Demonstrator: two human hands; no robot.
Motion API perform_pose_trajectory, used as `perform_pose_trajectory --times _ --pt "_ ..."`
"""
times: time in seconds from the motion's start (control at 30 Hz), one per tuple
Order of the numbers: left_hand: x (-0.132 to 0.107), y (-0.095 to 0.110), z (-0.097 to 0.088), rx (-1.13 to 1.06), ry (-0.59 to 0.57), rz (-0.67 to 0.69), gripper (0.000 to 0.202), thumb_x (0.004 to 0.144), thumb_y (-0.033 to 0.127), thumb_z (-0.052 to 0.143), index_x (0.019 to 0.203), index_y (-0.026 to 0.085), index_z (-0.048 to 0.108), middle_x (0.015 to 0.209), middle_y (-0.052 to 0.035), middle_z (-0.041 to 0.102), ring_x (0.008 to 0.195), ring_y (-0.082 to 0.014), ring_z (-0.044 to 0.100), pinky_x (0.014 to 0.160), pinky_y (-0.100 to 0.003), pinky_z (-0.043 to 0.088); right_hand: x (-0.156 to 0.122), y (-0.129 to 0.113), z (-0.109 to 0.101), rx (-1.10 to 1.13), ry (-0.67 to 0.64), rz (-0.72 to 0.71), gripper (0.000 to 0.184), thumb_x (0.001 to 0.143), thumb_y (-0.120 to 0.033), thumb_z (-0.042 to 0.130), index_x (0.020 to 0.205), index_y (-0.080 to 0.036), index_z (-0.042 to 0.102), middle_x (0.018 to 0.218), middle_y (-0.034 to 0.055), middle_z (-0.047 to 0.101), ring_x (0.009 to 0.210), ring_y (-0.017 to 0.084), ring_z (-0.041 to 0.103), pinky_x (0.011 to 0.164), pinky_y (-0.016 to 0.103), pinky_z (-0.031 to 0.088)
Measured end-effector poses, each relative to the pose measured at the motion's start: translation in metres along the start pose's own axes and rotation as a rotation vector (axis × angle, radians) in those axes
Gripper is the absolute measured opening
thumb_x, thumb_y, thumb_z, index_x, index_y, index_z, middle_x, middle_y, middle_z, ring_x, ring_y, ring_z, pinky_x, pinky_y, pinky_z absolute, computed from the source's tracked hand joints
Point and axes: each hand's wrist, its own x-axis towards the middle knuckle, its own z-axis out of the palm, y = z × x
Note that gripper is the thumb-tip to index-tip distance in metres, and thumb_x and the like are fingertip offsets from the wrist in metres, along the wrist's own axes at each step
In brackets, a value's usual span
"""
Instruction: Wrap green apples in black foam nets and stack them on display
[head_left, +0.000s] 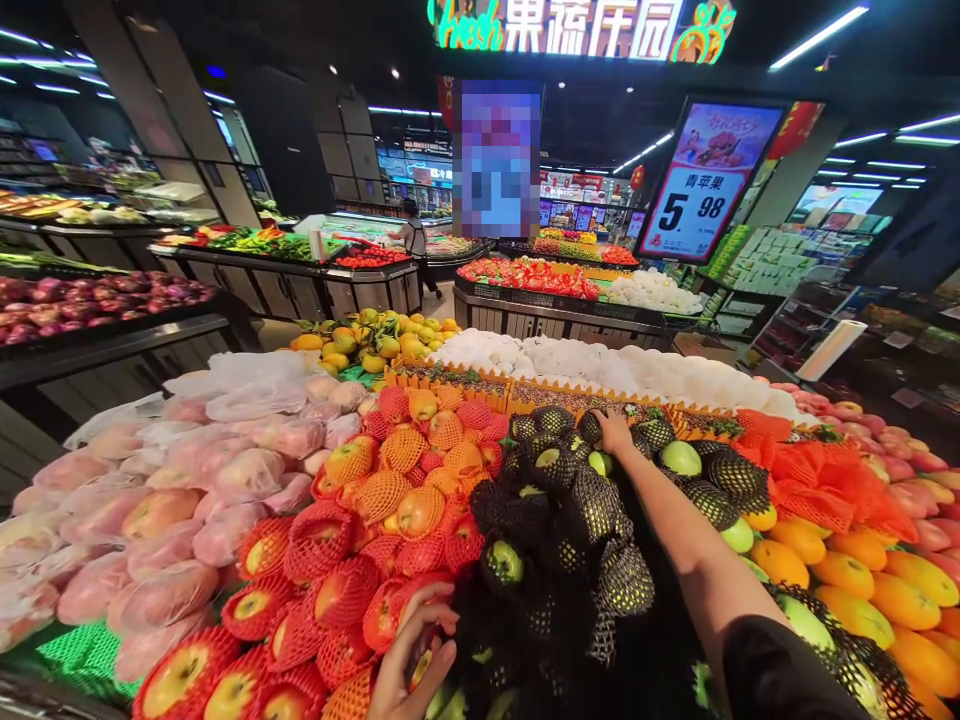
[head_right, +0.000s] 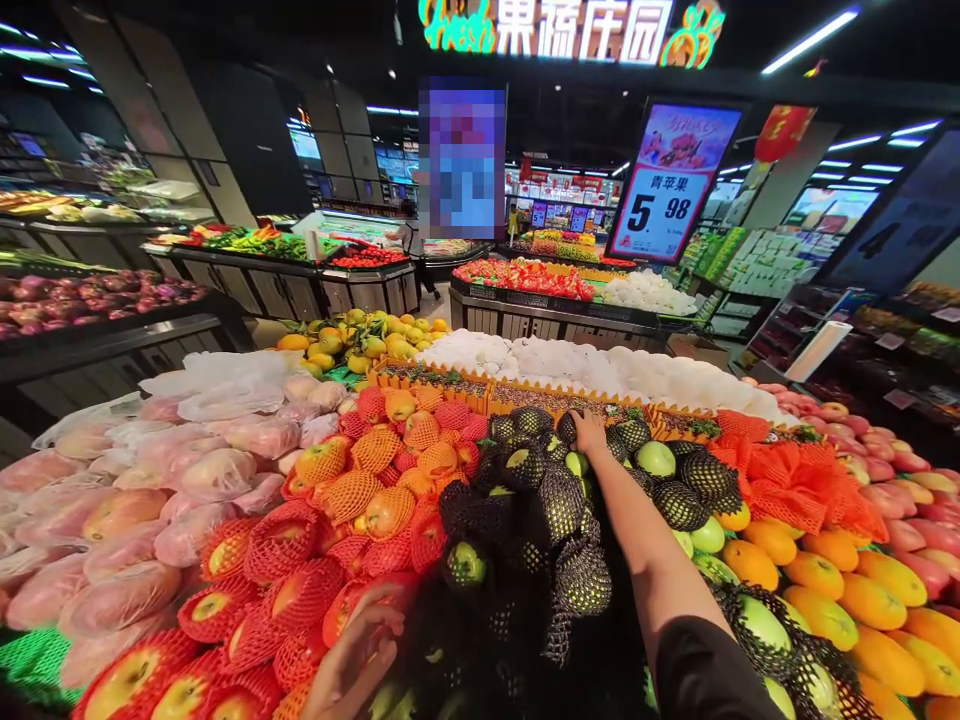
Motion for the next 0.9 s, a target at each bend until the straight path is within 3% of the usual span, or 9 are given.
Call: perform_pose_trajectory --times 0.13,0.23,0.3,0.37,0.47,0.6,0.7,0.8,0.9 --pt "0.008 0.009 0.009 -0.007 -0.003 -0.003 0.036 0.084 0.055 0.071 0.092 0.02 0.071 0.127 -0.0126 0.061 0.108 -0.0292 0.062 0.084 -0.033 0.053 0.0 0.001 -0.003 -0.146 -0.028 -0.075 0.07 0.084 -0.027 0.078 0.146 -0.018 0.046 0.15 0.0167 0.043 0.136 0.037 0.042 0.113 0.057 0.033" --pt "0.011 0.017 0.019 -0.005 0.024 -0.012 0.037 0.086 0.057 0.068 0.092 0.021 0.07 0.125 -0.0113 0.061 0.099 -0.0254 0.062 0.079 -0.031 0.051 -0.009 -0.005 -0.01 -0.211 -0.05 -0.224 0.078 0.082 -0.026 0.081 0.149 -0.018 0.043 0.156 0.0178 0.037 0.143 0.037 0.034 0.117 0.052 0.028" --pt "0.012 0.021 0.024 -0.012 0.021 -0.012 0.037 0.087 0.057 0.067 0.093 0.021 0.069 0.125 -0.011 0.06 0.094 -0.0233 0.061 0.079 -0.03 0.05 -0.019 -0.01 -0.009 -0.243 -0.104 -0.327 0.057 0.089 -0.027 0.074 0.142 -0.019 0.052 0.149 0.014 0.048 0.138 0.032 0.041 0.114 0.047 0.032" --pt "0.013 0.023 0.026 -0.024 0.013 -0.006 0.035 0.087 0.056 0.067 0.093 0.021 0.069 0.126 -0.011 0.06 0.091 -0.022 0.061 0.08 -0.031 0.05 -0.03 -0.013 -0.004 -0.292 -0.161 -0.342 0.033 0.095 -0.026 0.065 0.126 -0.016 0.063 0.133 0.012 0.06 0.129 0.028 0.051 0.111 0.047 0.037" --pt "0.014 0.022 0.028 -0.03 0.007 0.002 0.034 0.088 0.055 0.067 0.093 0.021 0.07 0.125 -0.0114 0.06 0.09 -0.0218 0.061 0.079 -0.031 0.05 -0.044 -0.017 0.007 -0.382 -0.196 -0.224 0.026 0.095 -0.032 0.066 0.114 -0.013 0.068 0.124 0.0134 0.066 0.128 0.03 0.053 0.112 0.053 0.035" --pt "0.013 0.018 0.027 -0.022 0.01 -0.001 0.035 0.087 0.056 0.067 0.092 0.021 0.069 0.126 -0.012 0.061 0.096 -0.0241 0.061 0.081 -0.031 0.05 -0.05 -0.022 0.016 -0.43 -0.231 -0.042 0.038 0.094 -0.042 0.068 0.12 -0.014 0.067 0.139 0.0155 0.059 0.138 0.033 0.045 0.117 0.058 0.029" --pt "0.013 0.011 0.023 -0.026 -0.001 0.004 0.037 0.089 0.057 0.065 0.094 0.021 0.068 0.128 -0.0122 0.059 0.095 -0.0232 0.06 0.08 -0.031 0.049 -0.044 -0.027 0.019 -0.411 -0.324 0.1 0.037 0.096 -0.039 0.067 0.121 -0.013 0.066 0.133 0.015 0.062 0.128 0.031 0.055 0.112 0.056 0.039" --pt "0.014 0.002 0.022 -0.048 -0.001 0.005 0.04 0.089 0.06 0.064 0.094 0.021 0.068 0.127 -0.0123 0.058 0.093 -0.0218 0.059 0.078 -0.03 0.048 -0.03 -0.029 0.02 -0.376 -0.487 0.221 0.032 0.097 -0.035 0.067 0.12 -0.013 0.065 0.125 0.0116 0.066 0.113 0.026 0.064 0.099 0.049 0.053" --pt "0.016 -0.002 0.027 -0.09 0.012 0.006 0.04 0.088 0.061 0.064 0.094 0.021 0.068 0.127 -0.0113 0.057 0.092 -0.0201 0.059 0.078 -0.029 0.047 -0.013 -0.027 0.019 -0.351 -0.658 0.291 0.027 0.095 -0.031 0.069 0.116 -0.015 0.066 0.12 0.0087 0.067 0.104 0.023 0.067 0.089 0.043 0.059"
